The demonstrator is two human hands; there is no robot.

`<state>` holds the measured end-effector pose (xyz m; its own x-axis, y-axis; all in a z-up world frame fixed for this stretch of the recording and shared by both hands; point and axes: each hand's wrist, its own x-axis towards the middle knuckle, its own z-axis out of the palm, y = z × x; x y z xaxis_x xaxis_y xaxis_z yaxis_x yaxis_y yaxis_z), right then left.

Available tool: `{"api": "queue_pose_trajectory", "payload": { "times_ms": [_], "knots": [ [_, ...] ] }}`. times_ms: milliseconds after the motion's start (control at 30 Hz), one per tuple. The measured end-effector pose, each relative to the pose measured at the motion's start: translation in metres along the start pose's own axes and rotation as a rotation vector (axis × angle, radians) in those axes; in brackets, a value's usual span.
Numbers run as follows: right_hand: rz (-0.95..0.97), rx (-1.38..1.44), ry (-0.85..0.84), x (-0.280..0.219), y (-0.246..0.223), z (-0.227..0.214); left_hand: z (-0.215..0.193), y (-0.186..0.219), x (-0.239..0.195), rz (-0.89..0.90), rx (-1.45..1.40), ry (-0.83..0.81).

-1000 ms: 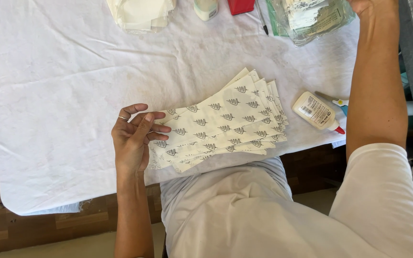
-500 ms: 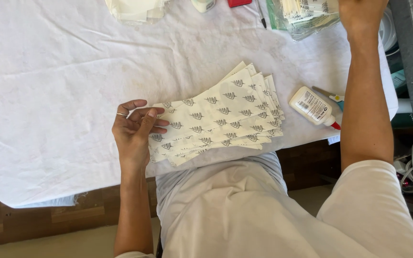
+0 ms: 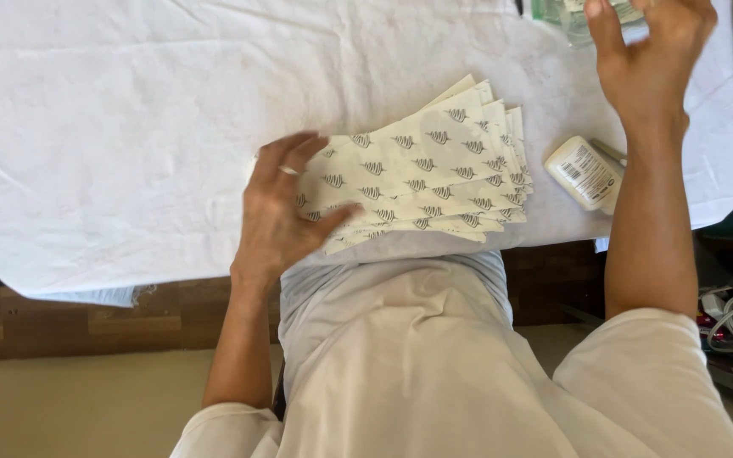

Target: Manually applying glue to and folding printed paper strips to create packaging sleeves.

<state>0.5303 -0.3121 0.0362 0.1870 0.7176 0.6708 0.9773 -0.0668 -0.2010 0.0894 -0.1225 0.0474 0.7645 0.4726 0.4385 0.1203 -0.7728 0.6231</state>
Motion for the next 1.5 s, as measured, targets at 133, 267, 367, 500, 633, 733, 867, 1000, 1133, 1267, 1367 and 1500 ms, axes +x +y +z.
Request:
{"api": "queue_pose_trajectory", "payload": {
  "times_ms": [133,267,367,500,633,733,867,1000,1133,1267,1367,1500],
  "knots": [
    [-0.042,0.375,-0.181,0.002,-0.125,-0.017,0.018,-0.004,-0.001,-0.112,0.266,-0.455],
    [-0.148,0.193,-0.654,-0.025,-0.163,-0.006,0.035,-0.016,0.006,-0.017,0.58,-0.598],
    [-0.18,0.138,-0.76,-0.026,-0.174,0.004,0.046,-0.019,0.015,0.056,0.666,-0.601],
    [-0.175,0.071,-0.735,-0.026,-0.175,0.013,0.053,-0.018,0.016,0.079,0.677,-0.514],
    [-0.178,0.131,-0.784,-0.018,-0.179,0.013,0.054,-0.013,0.023,0.002,0.657,-0.609],
    [-0.2,0.238,-0.753,-0.002,-0.172,0.026,0.047,-0.011,0.032,-0.041,0.464,-0.656],
    [-0.091,0.224,-0.865,0.036,-0.154,0.055,0.054,-0.029,0.042,-0.171,0.208,-0.521],
    [-0.14,0.104,-0.954,0.04,-0.121,0.076,0.061,-0.033,0.046,-0.347,0.212,-0.706],
    [0.139,0.159,-1.009,0.041,-0.14,0.052,0.067,-0.027,0.048,-0.365,0.227,-0.79],
    [0.654,0.097,-0.72,0.015,-0.137,0.028,0.071,-0.011,0.047,-0.28,0.319,-0.803],
    [0.867,0.109,-0.62,-0.03,-0.139,0.017,0.065,0.003,0.043,-0.388,0.209,-0.859],
    [1.093,0.174,-0.548,-0.044,-0.16,0.011,0.066,0.001,0.046,-0.404,0.158,-0.916]
  ]
}}
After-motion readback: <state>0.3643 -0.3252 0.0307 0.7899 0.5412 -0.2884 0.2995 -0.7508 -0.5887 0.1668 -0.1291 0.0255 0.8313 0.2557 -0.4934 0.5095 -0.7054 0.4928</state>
